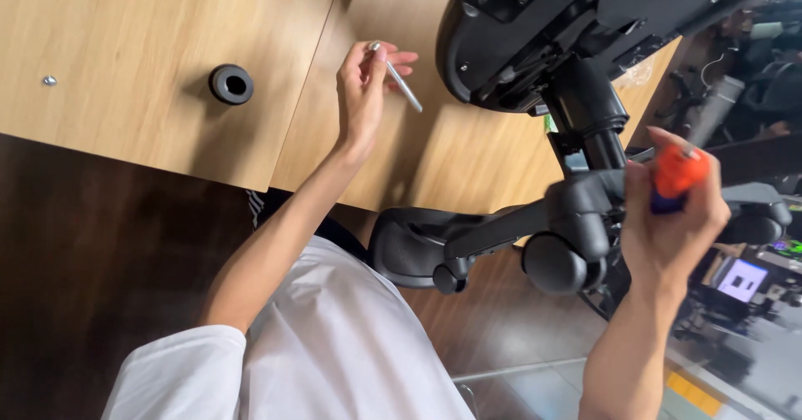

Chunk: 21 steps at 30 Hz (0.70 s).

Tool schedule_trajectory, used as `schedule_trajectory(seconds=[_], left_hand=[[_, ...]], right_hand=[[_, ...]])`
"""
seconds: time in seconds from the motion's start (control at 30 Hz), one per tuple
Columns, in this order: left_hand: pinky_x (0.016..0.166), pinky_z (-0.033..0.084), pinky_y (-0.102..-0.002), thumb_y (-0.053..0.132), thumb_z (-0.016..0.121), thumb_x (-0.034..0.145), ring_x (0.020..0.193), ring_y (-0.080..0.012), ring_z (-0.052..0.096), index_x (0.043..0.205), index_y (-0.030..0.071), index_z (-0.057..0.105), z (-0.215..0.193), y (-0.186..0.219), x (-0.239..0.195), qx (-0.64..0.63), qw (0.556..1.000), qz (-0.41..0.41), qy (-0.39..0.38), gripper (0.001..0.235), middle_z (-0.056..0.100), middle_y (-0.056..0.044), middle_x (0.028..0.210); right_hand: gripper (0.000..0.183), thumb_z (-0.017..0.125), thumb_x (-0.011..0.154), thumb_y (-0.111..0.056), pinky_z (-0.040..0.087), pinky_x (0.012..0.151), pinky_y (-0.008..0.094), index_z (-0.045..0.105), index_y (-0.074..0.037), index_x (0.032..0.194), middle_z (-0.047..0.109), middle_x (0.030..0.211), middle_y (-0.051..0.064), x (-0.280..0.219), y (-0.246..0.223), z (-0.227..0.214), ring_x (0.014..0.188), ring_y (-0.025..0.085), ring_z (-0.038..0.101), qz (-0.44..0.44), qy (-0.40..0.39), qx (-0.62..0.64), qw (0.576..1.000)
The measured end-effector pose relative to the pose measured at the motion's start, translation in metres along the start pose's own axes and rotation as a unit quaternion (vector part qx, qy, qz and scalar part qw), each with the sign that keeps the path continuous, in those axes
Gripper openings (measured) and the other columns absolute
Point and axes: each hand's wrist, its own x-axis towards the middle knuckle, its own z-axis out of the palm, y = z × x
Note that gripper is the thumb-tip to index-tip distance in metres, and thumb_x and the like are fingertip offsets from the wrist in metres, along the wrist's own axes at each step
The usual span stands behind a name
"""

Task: The person assembles an office chair on a wooden table, using a screwdriver to drive screws that attach the seat and armrest assembly to the chair base. They hold the chair parts steady with one hand while screwing with the other, pick up screws and a hex key from the table, flip and reposition the chair, and continue driving screws into the seat mechanism.

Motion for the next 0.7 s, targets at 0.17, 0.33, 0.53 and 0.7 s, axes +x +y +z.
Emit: schedule_trajectory(seconds=[0.17,0.33,0.53,0.7], left_hand=[[0.078,0.067,-0.038,0.029,0.047,0.109,0.091,-0.0265,0.079,0.115,0.001,0.055,-0.019,-0.052,0.010,-0.071,0.992,-0.076,0.067,0.030,0.077,-0.021,0.110],[0.072,0.066,-0.038,0.024,0.046,0.106,0.086,-0.0287,0.079,0.124,0.007,0.042,-0.013,-0.082,-0.003,-0.120,0.979,-0.130,0.104,0.025,0.075,-0.023,0.106],[0.068,0.068,-0.039,0.018,0.050,0.107,0.083,-0.0320,0.080,0.125,0.004,0.046,-0.002,-0.102,-0.023,-0.144,0.973,-0.140,0.112,0.022,0.075,-0.027,0.106],[0.081,0.070,-0.042,0.020,0.052,0.108,0.095,-0.0312,0.079,0.130,0.003,0.047,0.009,-0.040,-0.036,-0.173,0.982,-0.068,0.029,0.029,0.074,-0.024,0.110]], right_hand=[[0.030,0.076,0.105,0.006,0.046,0.083,0.022,0.050,0.002,0.119,0.062,0.097,0.004,0.018,0.028,0.011,0.089,0.009,0.057,0.005,-0.067,0.026,0.997],[0.031,0.077,0.106,0.004,0.048,0.082,0.021,0.047,0.000,0.116,0.062,0.100,0.004,0.020,0.024,0.014,0.088,0.008,0.057,0.036,-0.075,0.058,0.995],[0.024,0.077,0.108,-0.006,0.049,0.079,0.021,0.055,0.002,0.110,0.064,0.097,0.003,0.020,0.025,0.011,0.083,0.008,0.059,0.047,-0.060,0.035,0.997],[0.036,0.076,0.110,-0.029,0.046,0.074,0.019,0.059,0.002,0.112,0.063,0.089,0.002,0.035,0.002,0.012,0.077,0.006,0.057,0.040,-0.127,0.003,0.991]])
